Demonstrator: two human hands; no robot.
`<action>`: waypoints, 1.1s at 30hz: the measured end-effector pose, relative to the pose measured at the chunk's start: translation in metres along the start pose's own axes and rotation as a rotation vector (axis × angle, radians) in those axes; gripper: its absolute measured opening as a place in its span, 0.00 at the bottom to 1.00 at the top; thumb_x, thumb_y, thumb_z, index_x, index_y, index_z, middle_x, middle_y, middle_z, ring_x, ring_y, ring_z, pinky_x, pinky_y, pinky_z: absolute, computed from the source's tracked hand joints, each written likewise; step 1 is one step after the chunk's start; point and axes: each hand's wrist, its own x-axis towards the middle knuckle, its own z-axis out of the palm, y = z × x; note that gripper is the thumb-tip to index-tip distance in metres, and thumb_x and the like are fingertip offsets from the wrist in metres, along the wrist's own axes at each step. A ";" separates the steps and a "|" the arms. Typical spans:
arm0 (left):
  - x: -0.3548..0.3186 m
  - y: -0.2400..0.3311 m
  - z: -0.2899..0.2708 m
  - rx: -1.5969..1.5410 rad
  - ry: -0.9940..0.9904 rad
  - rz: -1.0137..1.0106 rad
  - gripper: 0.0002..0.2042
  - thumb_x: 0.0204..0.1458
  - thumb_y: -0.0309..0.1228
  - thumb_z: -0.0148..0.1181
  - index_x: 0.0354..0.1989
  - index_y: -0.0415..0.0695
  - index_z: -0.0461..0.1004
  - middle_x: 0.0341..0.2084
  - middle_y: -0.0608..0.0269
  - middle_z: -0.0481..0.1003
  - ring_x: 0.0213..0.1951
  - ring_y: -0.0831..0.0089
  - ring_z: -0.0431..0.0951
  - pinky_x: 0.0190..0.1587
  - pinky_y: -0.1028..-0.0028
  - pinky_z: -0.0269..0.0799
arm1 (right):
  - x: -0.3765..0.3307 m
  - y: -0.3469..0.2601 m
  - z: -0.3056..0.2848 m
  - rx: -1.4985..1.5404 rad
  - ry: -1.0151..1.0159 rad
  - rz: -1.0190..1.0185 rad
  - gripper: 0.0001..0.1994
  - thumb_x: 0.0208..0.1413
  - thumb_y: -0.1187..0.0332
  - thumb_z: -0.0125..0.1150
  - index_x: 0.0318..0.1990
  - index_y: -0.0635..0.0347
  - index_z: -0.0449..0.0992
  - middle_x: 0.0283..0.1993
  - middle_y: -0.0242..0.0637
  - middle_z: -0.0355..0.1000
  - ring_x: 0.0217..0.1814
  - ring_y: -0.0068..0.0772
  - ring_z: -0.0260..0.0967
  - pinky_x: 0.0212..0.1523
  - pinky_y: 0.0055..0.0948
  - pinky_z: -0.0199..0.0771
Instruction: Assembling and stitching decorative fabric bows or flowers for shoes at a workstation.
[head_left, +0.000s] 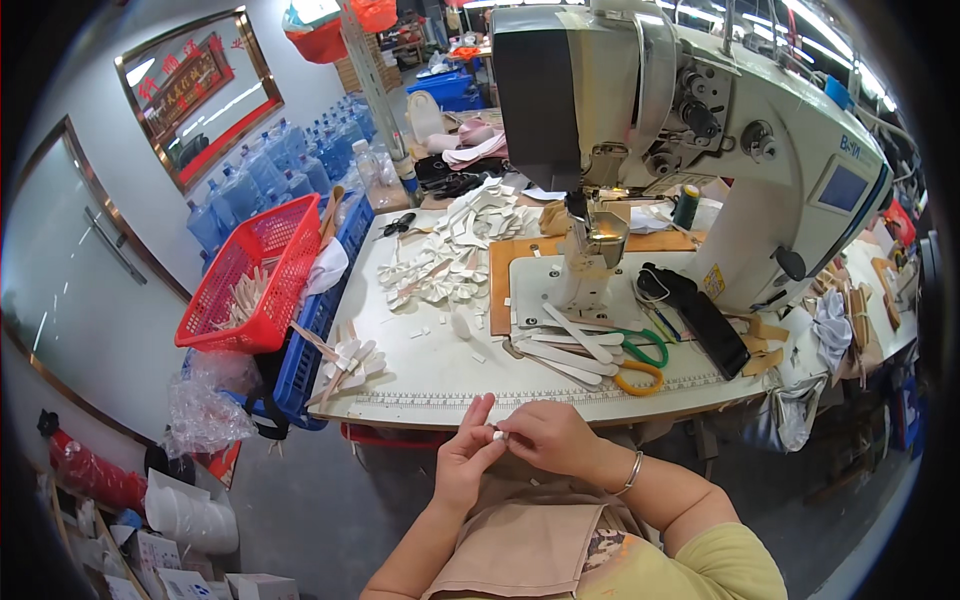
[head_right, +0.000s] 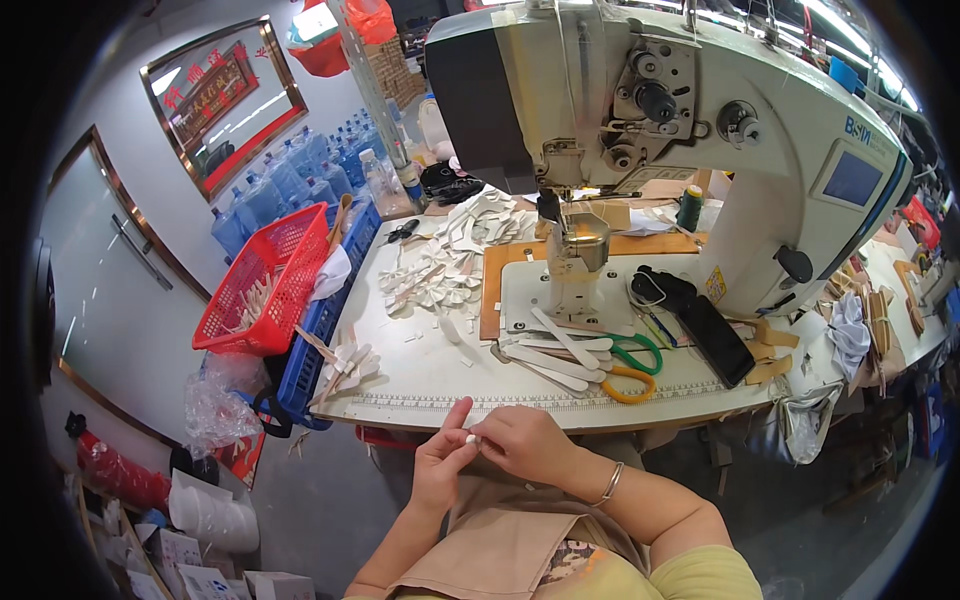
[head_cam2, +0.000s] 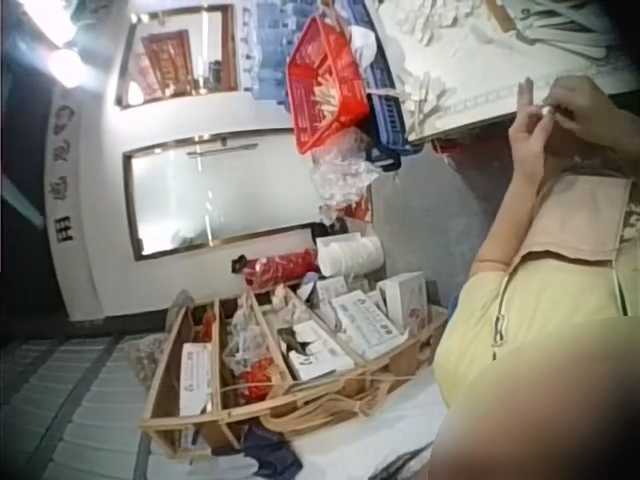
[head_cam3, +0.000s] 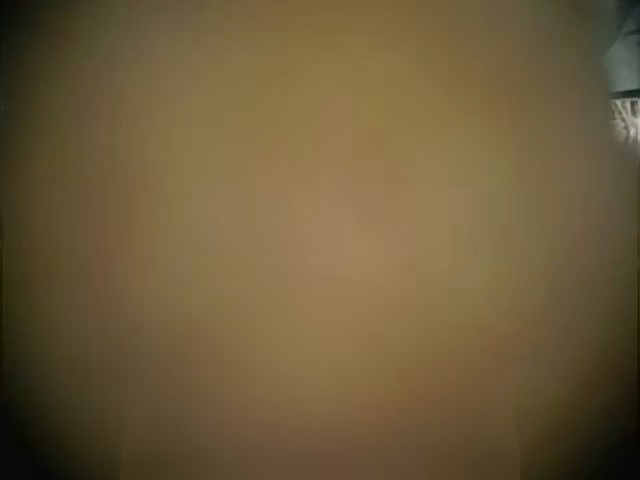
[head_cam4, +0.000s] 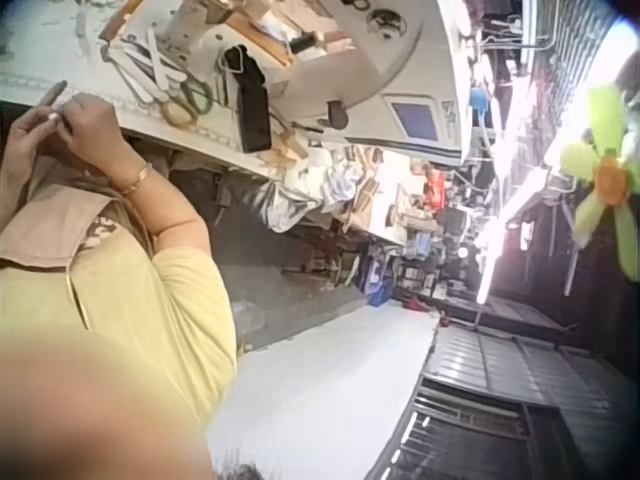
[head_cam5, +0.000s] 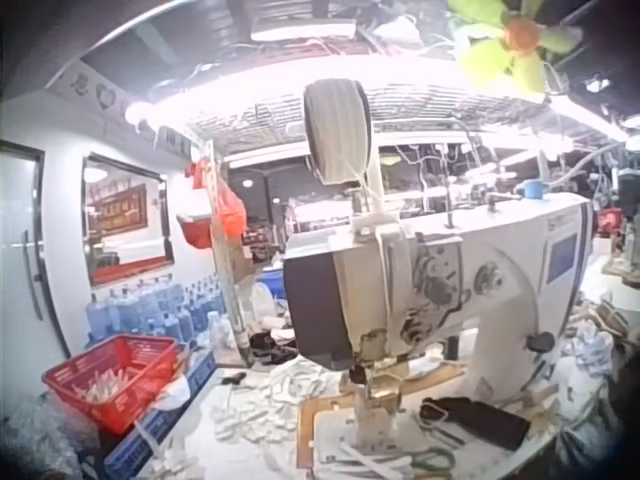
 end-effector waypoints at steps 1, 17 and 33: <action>-0.001 0.001 0.000 0.001 0.000 -0.001 0.03 0.47 0.19 0.56 0.30 0.37 0.74 0.59 0.49 0.57 0.60 0.72 0.56 0.53 0.75 0.58 | 0.000 -0.002 0.000 -0.086 0.013 -0.066 0.09 0.38 0.75 0.62 0.32 0.59 0.74 0.26 0.35 0.71 0.25 0.35 0.70 0.25 0.28 0.70; 0.001 0.005 -0.025 -0.184 0.272 -0.201 0.04 0.48 0.23 0.56 0.31 0.36 0.71 0.33 0.55 0.75 0.35 0.70 0.74 0.44 0.71 0.68 | 0.020 0.031 -0.016 0.002 0.053 0.292 0.03 0.42 0.70 0.62 0.26 0.57 0.77 0.27 0.39 0.73 0.27 0.38 0.70 0.30 0.30 0.70; 0.018 0.011 -0.024 -0.577 0.222 -0.317 0.02 0.50 0.28 0.56 0.32 0.46 0.71 0.33 0.66 0.75 0.38 0.75 0.72 0.45 0.71 0.65 | 0.034 -0.001 -0.032 -0.062 -0.232 0.182 0.05 0.45 0.72 0.57 0.31 0.56 0.76 0.29 0.38 0.69 0.31 0.43 0.68 0.32 0.35 0.69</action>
